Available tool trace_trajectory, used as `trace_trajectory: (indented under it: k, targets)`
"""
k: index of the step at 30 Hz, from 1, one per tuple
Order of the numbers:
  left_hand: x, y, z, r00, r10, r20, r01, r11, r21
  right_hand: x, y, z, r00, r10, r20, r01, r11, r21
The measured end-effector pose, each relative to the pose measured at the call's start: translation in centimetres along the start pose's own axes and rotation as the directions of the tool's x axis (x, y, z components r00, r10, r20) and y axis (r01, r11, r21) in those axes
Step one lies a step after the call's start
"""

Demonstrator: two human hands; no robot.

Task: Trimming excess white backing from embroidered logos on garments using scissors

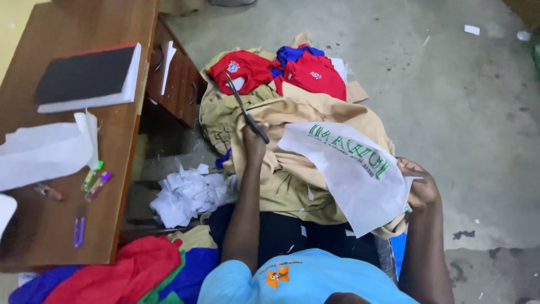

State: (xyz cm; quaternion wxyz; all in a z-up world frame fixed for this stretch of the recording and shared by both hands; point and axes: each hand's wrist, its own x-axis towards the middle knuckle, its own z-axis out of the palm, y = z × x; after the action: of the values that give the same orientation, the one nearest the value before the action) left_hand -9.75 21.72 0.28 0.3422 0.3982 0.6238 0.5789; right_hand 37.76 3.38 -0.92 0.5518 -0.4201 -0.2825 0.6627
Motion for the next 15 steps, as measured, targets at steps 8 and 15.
trace_trajectory:
  k: [8,15]
  targets:
    - [-1.9,-7.3,8.0,0.818,-0.128,0.561,0.097,0.992,0.085,-1.0,-1.7,5.0,0.995,-0.032,-0.099,0.032,0.999,-0.006]
    - [-2.3,3.1,5.1,0.925,-0.137,0.354,0.245,0.928,-0.280,-5.1,-0.2,5.0,0.977,0.166,-0.131,-0.175,0.983,-0.062]
